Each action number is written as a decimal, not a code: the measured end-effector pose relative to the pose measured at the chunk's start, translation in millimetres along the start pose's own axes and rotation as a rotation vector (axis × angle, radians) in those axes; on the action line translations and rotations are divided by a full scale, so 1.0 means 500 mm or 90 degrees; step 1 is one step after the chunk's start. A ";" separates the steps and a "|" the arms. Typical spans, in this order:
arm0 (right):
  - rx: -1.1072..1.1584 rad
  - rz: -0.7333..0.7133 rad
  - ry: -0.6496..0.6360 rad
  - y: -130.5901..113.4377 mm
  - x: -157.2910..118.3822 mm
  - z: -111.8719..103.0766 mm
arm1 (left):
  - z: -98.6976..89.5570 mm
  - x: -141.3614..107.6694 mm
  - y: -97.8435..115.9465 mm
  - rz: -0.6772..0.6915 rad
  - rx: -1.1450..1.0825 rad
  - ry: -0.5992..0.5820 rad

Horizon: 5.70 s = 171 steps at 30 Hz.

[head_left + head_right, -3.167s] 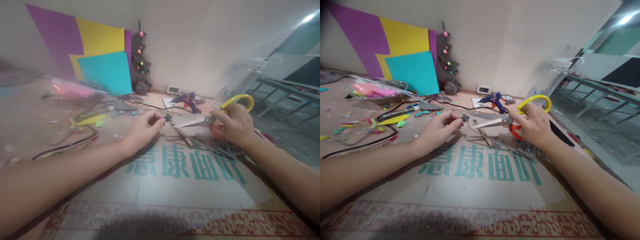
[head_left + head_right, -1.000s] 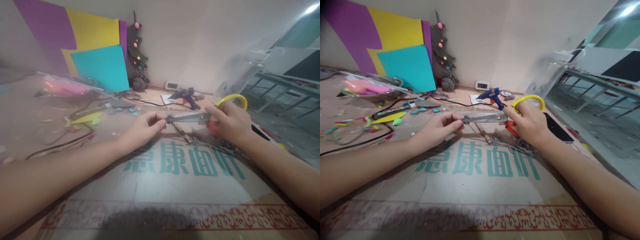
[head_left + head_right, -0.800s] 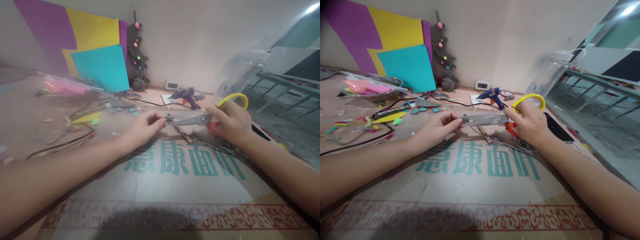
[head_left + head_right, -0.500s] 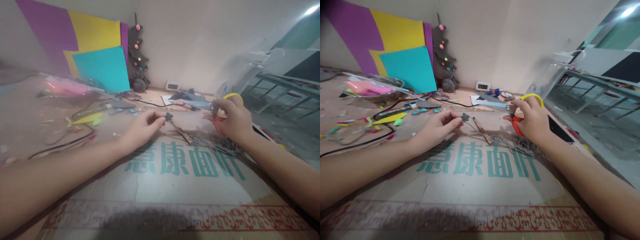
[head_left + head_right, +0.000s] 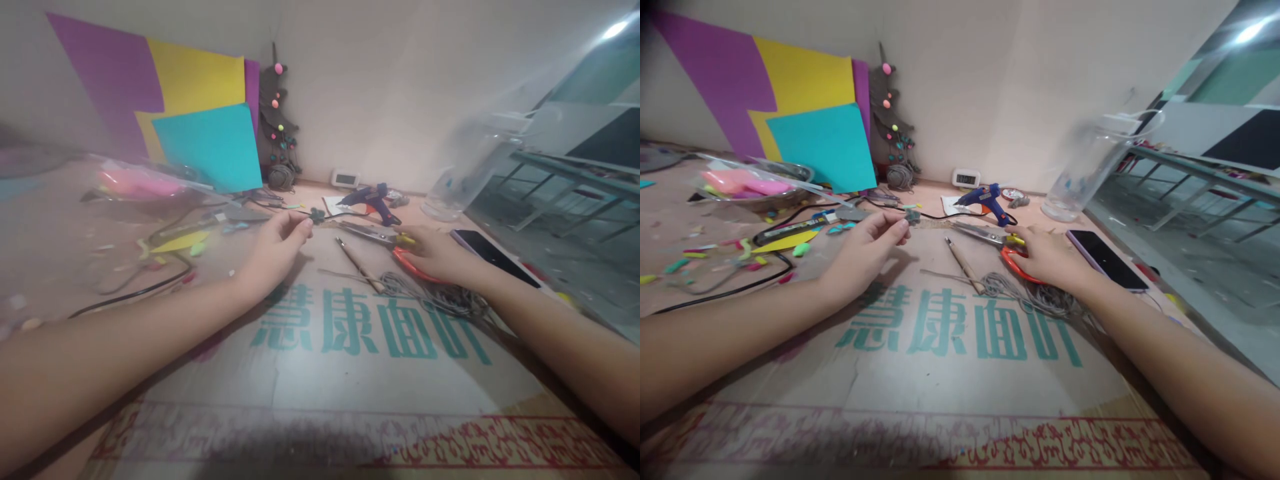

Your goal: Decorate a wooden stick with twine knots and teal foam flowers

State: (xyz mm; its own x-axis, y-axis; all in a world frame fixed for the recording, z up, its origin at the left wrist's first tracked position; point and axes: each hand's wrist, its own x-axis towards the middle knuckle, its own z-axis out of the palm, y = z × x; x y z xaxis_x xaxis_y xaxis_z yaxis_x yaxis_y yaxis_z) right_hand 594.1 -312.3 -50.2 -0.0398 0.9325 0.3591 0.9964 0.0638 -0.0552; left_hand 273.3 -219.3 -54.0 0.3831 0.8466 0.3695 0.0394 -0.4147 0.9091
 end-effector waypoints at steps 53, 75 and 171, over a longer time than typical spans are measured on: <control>0.474 0.010 0.034 -0.277 0.019 0.019 | 0.016 -0.017 0.013 0.013 0.143 -0.204; 0.492 0.033 0.041 -0.275 0.018 0.016 | 0.012 -0.013 0.019 0.010 0.095 -0.204; 0.690 0.128 0.064 -0.254 0.029 0.035 | 0.014 -0.014 0.009 0.009 0.097 -0.186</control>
State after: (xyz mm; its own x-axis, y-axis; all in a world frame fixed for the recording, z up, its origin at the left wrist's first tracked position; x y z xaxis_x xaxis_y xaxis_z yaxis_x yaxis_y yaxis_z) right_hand 465.5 -300.7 -54.0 0.1706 0.9309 0.3231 0.3896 0.2375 -0.8899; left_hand 277.6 -229.3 -53.9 0.6324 0.7180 0.2910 0.1618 -0.4897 0.8567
